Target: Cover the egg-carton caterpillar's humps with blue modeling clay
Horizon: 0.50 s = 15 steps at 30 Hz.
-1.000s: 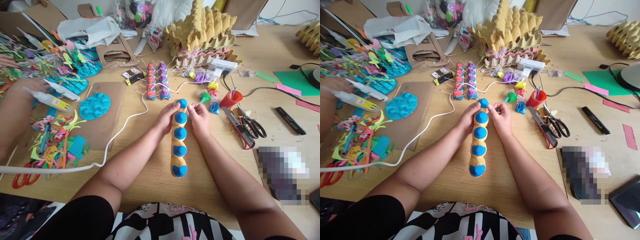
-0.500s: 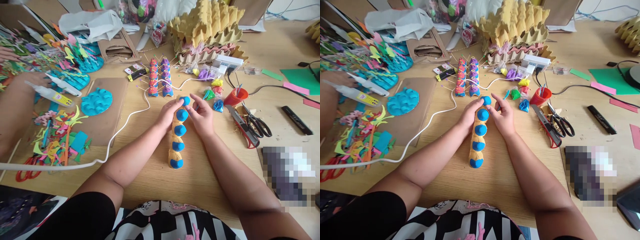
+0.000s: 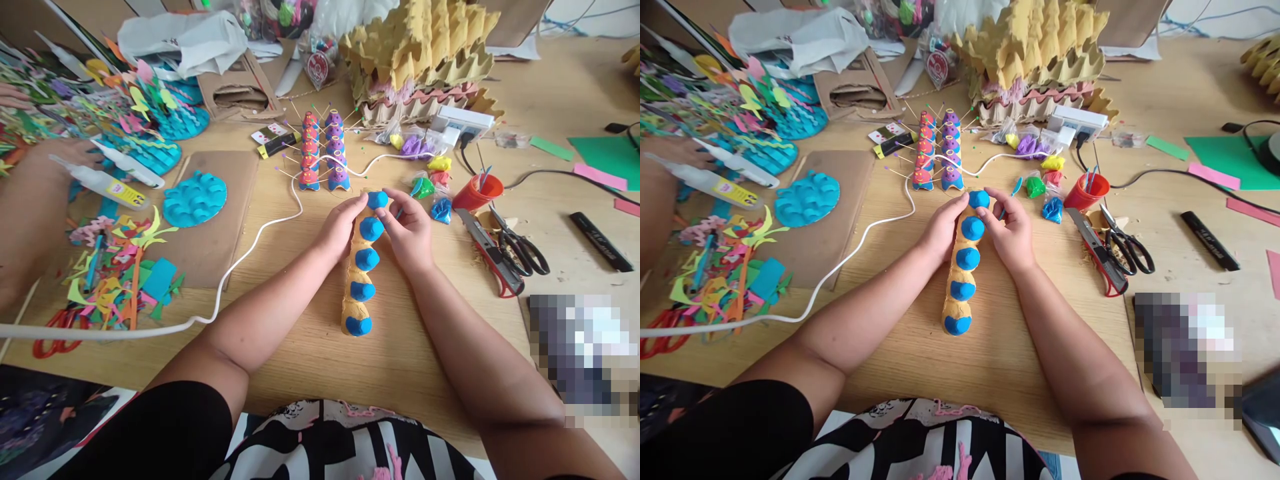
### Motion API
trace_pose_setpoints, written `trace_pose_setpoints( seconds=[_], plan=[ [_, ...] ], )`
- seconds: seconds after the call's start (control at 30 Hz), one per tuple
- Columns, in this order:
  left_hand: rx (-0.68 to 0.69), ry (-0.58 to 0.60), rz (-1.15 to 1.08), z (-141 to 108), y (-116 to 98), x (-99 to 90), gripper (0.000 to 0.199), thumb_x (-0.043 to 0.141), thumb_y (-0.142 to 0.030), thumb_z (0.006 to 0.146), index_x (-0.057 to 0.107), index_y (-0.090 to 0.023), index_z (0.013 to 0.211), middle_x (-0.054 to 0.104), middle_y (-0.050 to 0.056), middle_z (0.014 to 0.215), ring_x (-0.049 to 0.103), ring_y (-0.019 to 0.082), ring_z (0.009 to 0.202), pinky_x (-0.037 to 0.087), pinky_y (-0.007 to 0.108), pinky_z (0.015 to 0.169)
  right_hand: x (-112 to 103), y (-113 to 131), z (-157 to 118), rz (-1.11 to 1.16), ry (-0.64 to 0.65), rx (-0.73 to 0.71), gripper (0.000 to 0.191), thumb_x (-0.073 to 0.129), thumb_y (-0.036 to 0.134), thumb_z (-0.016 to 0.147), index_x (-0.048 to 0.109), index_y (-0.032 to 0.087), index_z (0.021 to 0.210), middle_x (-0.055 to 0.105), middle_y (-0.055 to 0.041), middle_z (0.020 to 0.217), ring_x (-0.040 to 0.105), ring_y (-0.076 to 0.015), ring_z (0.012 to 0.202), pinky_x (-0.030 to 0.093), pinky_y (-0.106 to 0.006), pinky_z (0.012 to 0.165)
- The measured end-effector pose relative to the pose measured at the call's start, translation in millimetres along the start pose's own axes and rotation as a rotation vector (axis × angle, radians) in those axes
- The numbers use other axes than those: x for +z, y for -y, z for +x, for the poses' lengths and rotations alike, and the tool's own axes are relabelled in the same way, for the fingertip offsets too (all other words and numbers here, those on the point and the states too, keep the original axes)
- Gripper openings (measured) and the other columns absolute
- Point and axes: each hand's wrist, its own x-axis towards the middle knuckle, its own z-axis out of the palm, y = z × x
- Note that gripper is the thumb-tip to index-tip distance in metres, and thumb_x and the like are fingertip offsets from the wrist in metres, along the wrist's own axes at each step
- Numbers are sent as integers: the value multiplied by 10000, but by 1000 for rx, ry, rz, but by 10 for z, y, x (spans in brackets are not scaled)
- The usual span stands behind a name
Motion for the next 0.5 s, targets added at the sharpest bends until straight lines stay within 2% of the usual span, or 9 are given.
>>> trace_pose_setpoints(
  seconds=[0.07,0.17,0.37,0.5],
  plan=[
    [22,-30,20,-9,-15,18,279,702,-398,1051,774,-184,886,797,-2,805,734,111,766,555,228,779,-4,-1,0,-12,13,-16,572,876,721,859,823,322,1265,539,24,767,542,-190,740,561,-423,826],
    [27,-41,26,-24,-26,30,280,762,-408,1021,767,-178,861,780,-11,792,725,103,742,547,228,770,-17,0,7,-25,29,-14,572,886,712,854,834,337,1282,528,26,758,536,-193,732,570,-438,844],
    [58,-10,47,-46,-22,21,271,807,-359,991,774,-163,807,771,-8,774,688,89,684,528,227,715,-26,11,14,-7,52,16,557,910,718,824,861,328,1219,461,51,693,476,-162,664,510,-388,740],
    [59,-18,81,-63,-37,25,260,813,-334,983,783,-158,795,770,-6,756,680,89,673,511,228,698,-10,44,7,20,49,21,575,914,745,799,845,309,1169,451,66,670,462,-148,645,491,-370,722]
  ],
)
